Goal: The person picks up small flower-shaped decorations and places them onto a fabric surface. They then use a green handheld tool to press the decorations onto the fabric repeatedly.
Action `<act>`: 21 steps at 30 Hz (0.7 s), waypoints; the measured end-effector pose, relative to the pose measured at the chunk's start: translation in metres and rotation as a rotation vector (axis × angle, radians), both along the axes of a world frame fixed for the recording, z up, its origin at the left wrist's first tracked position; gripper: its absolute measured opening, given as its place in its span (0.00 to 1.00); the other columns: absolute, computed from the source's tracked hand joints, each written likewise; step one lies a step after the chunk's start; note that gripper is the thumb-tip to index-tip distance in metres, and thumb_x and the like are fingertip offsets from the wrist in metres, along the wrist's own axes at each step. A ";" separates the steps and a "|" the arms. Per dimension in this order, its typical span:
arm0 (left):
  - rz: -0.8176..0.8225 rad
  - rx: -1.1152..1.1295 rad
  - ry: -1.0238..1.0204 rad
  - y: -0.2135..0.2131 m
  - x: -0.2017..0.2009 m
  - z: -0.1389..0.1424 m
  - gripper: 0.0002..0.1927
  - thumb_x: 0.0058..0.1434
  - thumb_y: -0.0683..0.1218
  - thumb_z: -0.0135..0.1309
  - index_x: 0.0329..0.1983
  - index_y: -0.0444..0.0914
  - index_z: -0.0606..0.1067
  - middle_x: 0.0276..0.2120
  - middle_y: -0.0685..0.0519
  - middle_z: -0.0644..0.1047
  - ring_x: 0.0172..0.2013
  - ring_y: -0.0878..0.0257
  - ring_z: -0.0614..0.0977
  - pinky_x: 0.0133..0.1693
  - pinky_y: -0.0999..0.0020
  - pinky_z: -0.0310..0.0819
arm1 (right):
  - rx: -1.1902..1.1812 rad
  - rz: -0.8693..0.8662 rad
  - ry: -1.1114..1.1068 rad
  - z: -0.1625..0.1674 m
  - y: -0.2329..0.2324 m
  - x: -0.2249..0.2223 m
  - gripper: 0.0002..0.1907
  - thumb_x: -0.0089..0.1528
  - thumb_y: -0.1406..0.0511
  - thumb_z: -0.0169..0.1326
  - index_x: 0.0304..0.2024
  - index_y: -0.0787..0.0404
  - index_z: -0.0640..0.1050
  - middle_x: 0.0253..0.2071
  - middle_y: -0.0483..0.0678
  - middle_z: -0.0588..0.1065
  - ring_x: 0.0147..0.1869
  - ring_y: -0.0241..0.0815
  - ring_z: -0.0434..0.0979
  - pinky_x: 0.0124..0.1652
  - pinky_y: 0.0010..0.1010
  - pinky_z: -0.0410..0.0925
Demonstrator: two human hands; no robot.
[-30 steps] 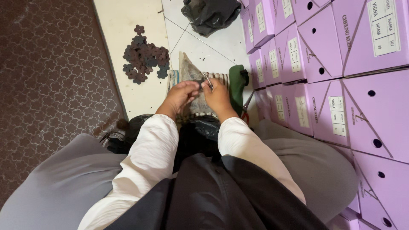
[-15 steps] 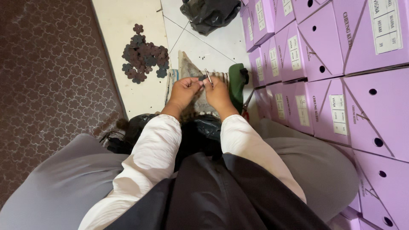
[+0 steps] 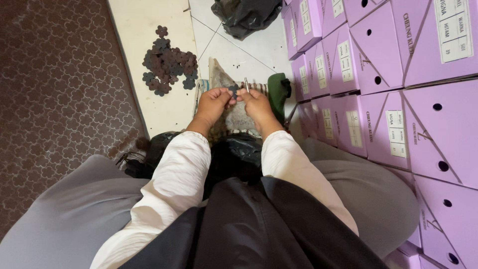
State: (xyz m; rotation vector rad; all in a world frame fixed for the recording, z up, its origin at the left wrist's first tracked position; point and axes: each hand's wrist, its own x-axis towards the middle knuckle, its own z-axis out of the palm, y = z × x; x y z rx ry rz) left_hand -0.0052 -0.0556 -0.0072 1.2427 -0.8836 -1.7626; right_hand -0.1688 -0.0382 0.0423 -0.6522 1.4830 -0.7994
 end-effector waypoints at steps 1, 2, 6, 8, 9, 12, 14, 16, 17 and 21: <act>0.006 0.000 -0.008 0.000 0.000 0.001 0.09 0.67 0.42 0.54 0.45 0.32 0.80 0.30 0.54 0.82 0.29 0.71 0.79 0.32 0.76 0.72 | -0.085 0.032 0.036 -0.001 0.000 0.000 0.11 0.67 0.60 0.54 0.43 0.60 0.82 0.32 0.39 0.76 0.30 0.32 0.64 0.33 0.26 0.61; 0.007 -0.006 -0.008 0.000 0.000 0.003 0.09 0.67 0.42 0.54 0.45 0.32 0.79 0.30 0.54 0.83 0.29 0.71 0.79 0.33 0.76 0.72 | -0.169 0.064 0.072 -0.001 0.001 0.001 0.10 0.65 0.61 0.57 0.43 0.60 0.82 0.33 0.38 0.77 0.33 0.30 0.68 0.35 0.24 0.64; 0.013 0.023 -0.019 0.002 0.000 0.010 0.09 0.64 0.42 0.56 0.45 0.33 0.79 0.30 0.55 0.83 0.29 0.72 0.80 0.33 0.76 0.73 | -0.337 0.119 0.090 -0.006 0.001 0.001 0.07 0.62 0.65 0.61 0.40 0.62 0.81 0.33 0.41 0.81 0.37 0.30 0.77 0.41 0.22 0.69; 0.005 0.051 -0.018 0.003 0.000 0.013 0.09 0.65 0.43 0.57 0.44 0.33 0.80 0.30 0.55 0.83 0.29 0.72 0.79 0.33 0.77 0.73 | -0.349 0.113 0.184 -0.007 0.002 0.001 0.06 0.63 0.65 0.60 0.39 0.63 0.81 0.32 0.41 0.80 0.37 0.30 0.75 0.41 0.24 0.69; -0.005 0.059 -0.011 0.004 0.000 0.014 0.10 0.66 0.44 0.58 0.44 0.33 0.80 0.30 0.56 0.82 0.29 0.72 0.78 0.33 0.77 0.72 | -0.355 0.111 0.231 -0.007 0.002 0.000 0.06 0.64 0.65 0.59 0.38 0.63 0.81 0.32 0.41 0.79 0.36 0.30 0.73 0.41 0.25 0.69; -0.024 -0.002 -0.010 0.004 -0.002 0.013 0.10 0.68 0.46 0.56 0.44 0.34 0.81 0.31 0.57 0.82 0.30 0.72 0.78 0.35 0.78 0.71 | -0.430 0.192 0.280 -0.005 0.002 0.000 0.06 0.66 0.66 0.57 0.37 0.63 0.80 0.32 0.42 0.80 0.37 0.31 0.74 0.42 0.25 0.69; -0.023 -0.051 -0.032 0.002 -0.005 0.011 0.10 0.69 0.46 0.55 0.43 0.34 0.81 0.32 0.57 0.81 0.30 0.72 0.77 0.35 0.77 0.72 | -0.453 0.187 0.284 -0.004 0.002 0.000 0.06 0.65 0.65 0.57 0.37 0.63 0.80 0.31 0.42 0.79 0.36 0.31 0.74 0.41 0.25 0.68; -0.008 -0.078 -0.069 0.001 -0.010 0.007 0.10 0.69 0.46 0.54 0.41 0.34 0.80 0.31 0.57 0.80 0.30 0.72 0.77 0.34 0.76 0.73 | -0.471 0.183 0.298 -0.004 0.001 0.002 0.06 0.65 0.65 0.57 0.37 0.63 0.79 0.31 0.42 0.79 0.36 0.31 0.74 0.41 0.25 0.68; 0.006 -0.138 -0.124 0.001 -0.013 0.005 0.09 0.70 0.46 0.53 0.42 0.35 0.79 0.31 0.57 0.80 0.30 0.72 0.77 0.34 0.76 0.73 | -0.479 0.180 0.311 -0.004 0.001 0.002 0.06 0.65 0.66 0.57 0.37 0.63 0.79 0.31 0.42 0.78 0.36 0.31 0.73 0.41 0.25 0.68; 0.107 -0.220 -0.300 -0.002 -0.022 0.000 0.10 0.70 0.46 0.53 0.44 0.35 0.79 0.31 0.57 0.81 0.31 0.71 0.77 0.36 0.76 0.73 | -0.529 0.138 0.226 -0.005 -0.002 0.004 0.06 0.68 0.65 0.57 0.38 0.62 0.77 0.33 0.42 0.76 0.39 0.31 0.72 0.43 0.25 0.67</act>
